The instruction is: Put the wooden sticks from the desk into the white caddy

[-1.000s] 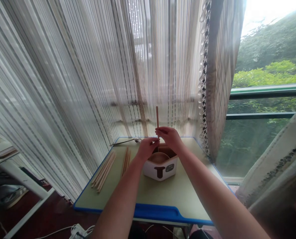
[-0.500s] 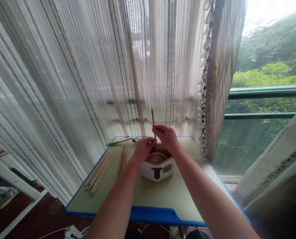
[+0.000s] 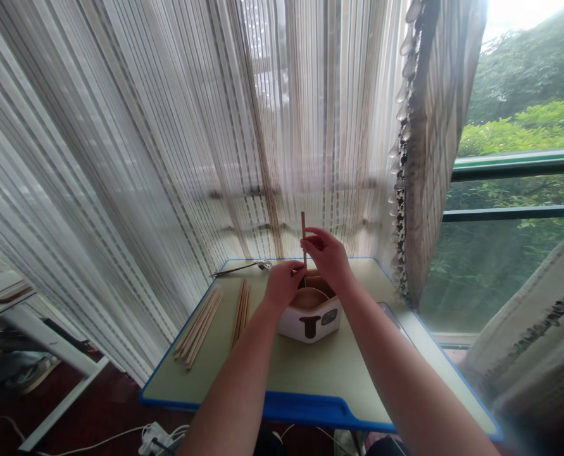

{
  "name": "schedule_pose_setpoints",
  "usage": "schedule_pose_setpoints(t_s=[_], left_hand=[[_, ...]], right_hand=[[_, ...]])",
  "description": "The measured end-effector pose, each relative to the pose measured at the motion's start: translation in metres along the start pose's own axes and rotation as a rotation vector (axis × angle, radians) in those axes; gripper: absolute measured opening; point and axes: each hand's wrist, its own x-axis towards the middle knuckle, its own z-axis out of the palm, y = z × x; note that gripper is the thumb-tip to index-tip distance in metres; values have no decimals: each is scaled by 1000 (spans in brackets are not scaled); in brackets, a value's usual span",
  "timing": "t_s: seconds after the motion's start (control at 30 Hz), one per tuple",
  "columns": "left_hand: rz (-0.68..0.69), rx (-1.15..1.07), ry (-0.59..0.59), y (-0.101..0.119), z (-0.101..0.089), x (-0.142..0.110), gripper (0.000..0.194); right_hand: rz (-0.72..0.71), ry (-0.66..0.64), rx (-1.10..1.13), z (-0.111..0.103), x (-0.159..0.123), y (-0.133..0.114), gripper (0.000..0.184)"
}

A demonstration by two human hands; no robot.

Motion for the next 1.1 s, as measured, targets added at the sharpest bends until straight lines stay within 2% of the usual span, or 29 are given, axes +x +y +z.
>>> schedule_pose_setpoints(t_s=[0.23, 0.37, 0.47, 0.63, 0.8, 0.97, 1.1], left_hand=[[-56, -90, 3, 0, 1, 2, 20], [-12, -100, -15, -3, 3, 3, 19], [12, -66, -17, -5, 4, 3, 18], [-31, -83, 0, -5, 3, 2, 21], [1, -76, -1, -3, 2, 3, 19], [-54, -43, -19, 1, -1, 3, 19], [-31, -86, -28, 0, -2, 4, 21]], right_hand=[[10, 0, 49, -1, -2, 2, 19], [10, -3, 104, -2, -2, 2, 28], [14, -26, 126, -1, 1, 1, 27], [33, -17, 64, 1, 1, 2, 19], [28, -18, 11, 0, 0, 7, 19], [10, -58, -71, -2, -1, 13, 18], [5, -75, -115, -2, -4, 12, 18]])
